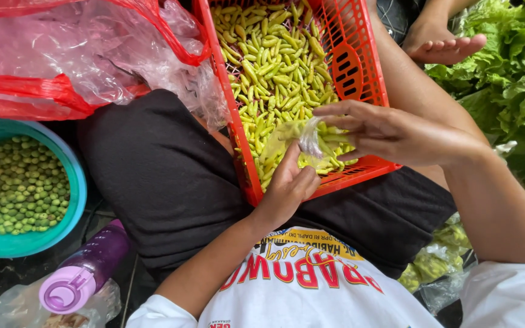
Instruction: The person picks green chili peppers from a red plastic crate and places them into clear plastic bags by hand.
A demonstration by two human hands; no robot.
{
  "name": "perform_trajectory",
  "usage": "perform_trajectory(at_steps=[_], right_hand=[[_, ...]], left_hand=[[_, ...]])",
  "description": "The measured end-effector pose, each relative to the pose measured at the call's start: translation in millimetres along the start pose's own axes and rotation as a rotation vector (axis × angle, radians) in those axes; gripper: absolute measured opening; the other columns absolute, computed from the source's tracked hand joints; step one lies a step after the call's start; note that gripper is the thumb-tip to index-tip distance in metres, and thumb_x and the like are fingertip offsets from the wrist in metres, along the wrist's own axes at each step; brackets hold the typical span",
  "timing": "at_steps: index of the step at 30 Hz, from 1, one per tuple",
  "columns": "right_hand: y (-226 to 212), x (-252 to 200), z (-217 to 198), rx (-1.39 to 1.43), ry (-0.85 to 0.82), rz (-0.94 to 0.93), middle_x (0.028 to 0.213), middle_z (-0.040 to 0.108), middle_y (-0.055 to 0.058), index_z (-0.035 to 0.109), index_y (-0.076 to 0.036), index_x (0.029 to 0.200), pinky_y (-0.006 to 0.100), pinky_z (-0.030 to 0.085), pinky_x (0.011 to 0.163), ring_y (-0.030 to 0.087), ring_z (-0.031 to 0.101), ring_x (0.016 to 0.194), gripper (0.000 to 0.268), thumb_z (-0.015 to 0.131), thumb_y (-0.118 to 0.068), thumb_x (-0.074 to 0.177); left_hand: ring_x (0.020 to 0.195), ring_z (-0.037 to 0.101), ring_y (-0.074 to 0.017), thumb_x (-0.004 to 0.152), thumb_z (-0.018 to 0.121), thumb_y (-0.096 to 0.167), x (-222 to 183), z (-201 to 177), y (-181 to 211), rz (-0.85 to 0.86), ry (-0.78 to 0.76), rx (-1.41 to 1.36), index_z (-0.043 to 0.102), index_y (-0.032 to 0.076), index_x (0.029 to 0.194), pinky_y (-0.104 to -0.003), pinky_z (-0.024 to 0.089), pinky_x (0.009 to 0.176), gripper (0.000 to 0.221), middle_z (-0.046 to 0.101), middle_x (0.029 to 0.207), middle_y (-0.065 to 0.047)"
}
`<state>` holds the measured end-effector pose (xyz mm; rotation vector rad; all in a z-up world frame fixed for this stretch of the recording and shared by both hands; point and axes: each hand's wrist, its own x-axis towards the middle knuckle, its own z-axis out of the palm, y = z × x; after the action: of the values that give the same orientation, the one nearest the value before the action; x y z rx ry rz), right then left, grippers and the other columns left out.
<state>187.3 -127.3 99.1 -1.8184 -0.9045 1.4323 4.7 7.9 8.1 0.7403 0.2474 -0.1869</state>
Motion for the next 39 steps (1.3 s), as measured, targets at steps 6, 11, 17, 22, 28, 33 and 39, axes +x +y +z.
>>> perform_trajectory(at_steps=[6,11,17,22,28,33,39], right_hand=[[-11.6,5.9,25.4,-0.549,0.190,0.179,0.130,0.073,0.006,0.016,-0.025,0.165,0.040,0.057,0.068,0.024,0.081,0.083,0.081,0.056,-0.010,0.096],[-14.5,6.4,41.0,-1.134,0.238,0.202,0.070,0.065,-0.001,0.011,-0.029,0.169,0.039,0.044,0.040,0.021,0.063,0.046,0.077,0.052,-0.034,0.104],[-37.0,-6.2,30.1,-0.806,0.404,-0.061,0.106,0.072,0.008,0.036,-0.020,0.157,0.039,0.053,0.068,0.024,0.071,0.091,0.061,0.058,-0.011,0.100],[17.5,25.8,2.5,-0.495,0.521,0.049,0.114,0.072,0.010,0.063,-0.005,0.136,0.032,0.059,0.084,0.017,0.072,0.100,0.035,0.065,-0.008,0.101],[140.4,76.0,37.9,-0.303,0.208,-0.012,0.158,0.037,0.032,0.046,-0.004,0.154,0.061,0.046,0.106,0.055,0.047,0.134,0.076,0.077,-0.005,0.085],[157.8,76.4,59.7,-0.252,0.185,0.047,0.147,0.048,0.022,0.052,-0.012,0.149,0.053,0.051,0.100,0.045,0.055,0.126,0.077,0.083,-0.009,0.079],[183.8,63.1,75.9,-0.201,0.156,0.151,0.135,0.062,0.009,0.059,-0.022,0.144,0.044,0.057,0.093,0.032,0.065,0.117,0.077,0.089,-0.015,0.073]], left_hand=[[0.048,0.020,-0.0043,0.100,0.039,0.009,-0.5,1.6,14.8,-0.088,-0.024,0.048,0.048,0.016,0.127,-0.025,0.019,0.046,0.029,0.024,0.058,0.008],[0.047,0.021,-0.0043,0.100,0.039,0.007,1.9,-2.9,8.7,-0.088,-0.026,0.020,0.048,0.014,0.126,-0.025,0.019,0.045,0.028,0.026,0.060,0.007],[0.049,0.020,-0.0049,0.098,0.039,0.006,-1.1,-5.8,12.4,-0.103,-0.001,-0.001,0.038,0.021,0.154,-0.025,0.017,0.046,0.058,0.022,0.061,0.008],[0.051,0.022,-0.0020,0.104,0.039,0.009,-3.3,-8.2,3.6,-0.019,-0.082,-0.118,0.038,0.016,0.152,-0.020,0.016,0.046,0.049,0.057,0.094,0.007],[0.049,0.026,-0.0001,0.097,0.035,-0.005,-3.3,-4.7,1.3,0.097,-0.071,-0.185,0.046,0.007,0.139,-0.014,0.022,0.047,0.045,0.025,0.060,0.009],[0.050,0.025,-0.0013,0.096,0.036,-0.005,-2.8,-3.3,8.9,0.089,-0.068,-0.170,0.043,0.007,0.143,-0.014,0.021,0.047,0.050,0.022,0.060,0.009],[0.050,0.026,-0.0003,0.095,0.036,-0.005,-3.3,-7.4,5.4,0.059,-0.063,-0.146,0.045,0.006,0.135,-0.014,0.020,0.046,0.042,0.025,0.059,0.009]])
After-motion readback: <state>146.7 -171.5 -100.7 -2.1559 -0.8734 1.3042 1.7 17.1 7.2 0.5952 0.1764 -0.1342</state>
